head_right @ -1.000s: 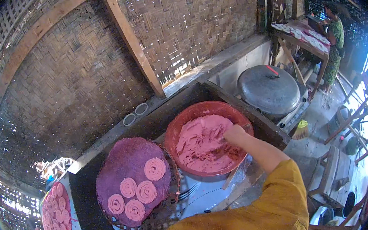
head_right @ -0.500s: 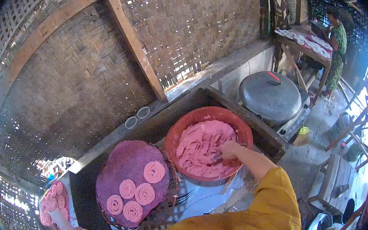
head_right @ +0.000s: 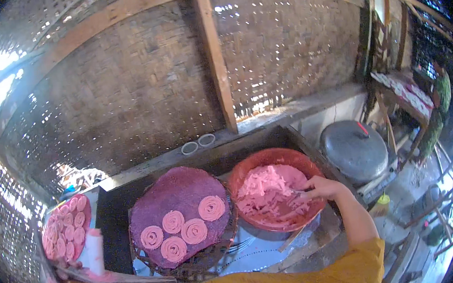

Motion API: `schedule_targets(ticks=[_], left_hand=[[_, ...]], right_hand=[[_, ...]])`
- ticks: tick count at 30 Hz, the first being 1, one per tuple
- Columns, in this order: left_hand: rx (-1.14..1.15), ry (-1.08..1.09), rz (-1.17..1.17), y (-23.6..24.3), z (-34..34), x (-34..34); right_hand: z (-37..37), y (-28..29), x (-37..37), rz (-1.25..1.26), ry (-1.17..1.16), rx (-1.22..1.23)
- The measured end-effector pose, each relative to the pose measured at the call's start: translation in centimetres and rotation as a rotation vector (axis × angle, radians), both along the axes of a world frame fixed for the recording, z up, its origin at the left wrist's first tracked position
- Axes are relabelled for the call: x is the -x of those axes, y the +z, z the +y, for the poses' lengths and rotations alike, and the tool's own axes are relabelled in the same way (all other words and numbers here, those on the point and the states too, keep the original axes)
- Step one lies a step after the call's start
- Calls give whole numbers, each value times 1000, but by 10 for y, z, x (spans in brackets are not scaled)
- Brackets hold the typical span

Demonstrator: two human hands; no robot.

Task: The person uses a wooden extruder tool to pipe pink dough into rose shapes onto a purple mat. They repeatedly fill the tool with dough from a red bowl and press it through the nozzle to form spirals, arranging the finished cakes on the mat.

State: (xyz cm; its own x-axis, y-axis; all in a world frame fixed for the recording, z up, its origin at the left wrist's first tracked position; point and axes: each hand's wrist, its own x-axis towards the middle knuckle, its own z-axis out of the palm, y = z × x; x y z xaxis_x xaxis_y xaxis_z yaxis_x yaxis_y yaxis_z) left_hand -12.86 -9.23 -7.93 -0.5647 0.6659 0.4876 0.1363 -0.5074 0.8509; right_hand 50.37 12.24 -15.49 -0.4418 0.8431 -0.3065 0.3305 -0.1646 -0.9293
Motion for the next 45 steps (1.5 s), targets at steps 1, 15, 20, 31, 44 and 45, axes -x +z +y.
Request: schedule_targets(ticks=[1,15,20,31,44,45], left_hand=[[72,-10,45,5,-3,-7],[407,-212,1083,53,34,-121],[460,-133,1099,49,20,-110],[575,-274,1033,56,34,-84],[462,-96,1040,36,32,-70],[483,-74,1028,39,28,-74]], right_hand=[[-3,8,6,94,13,-56],[-66,125,210,-280,677,-1071],[-108,212,260,-690,616,-1533],[-141,182,302,-584,433,-2439],[-127,200,262,-441,360,-1888],[-129,202,264,-473,390,-1884]])
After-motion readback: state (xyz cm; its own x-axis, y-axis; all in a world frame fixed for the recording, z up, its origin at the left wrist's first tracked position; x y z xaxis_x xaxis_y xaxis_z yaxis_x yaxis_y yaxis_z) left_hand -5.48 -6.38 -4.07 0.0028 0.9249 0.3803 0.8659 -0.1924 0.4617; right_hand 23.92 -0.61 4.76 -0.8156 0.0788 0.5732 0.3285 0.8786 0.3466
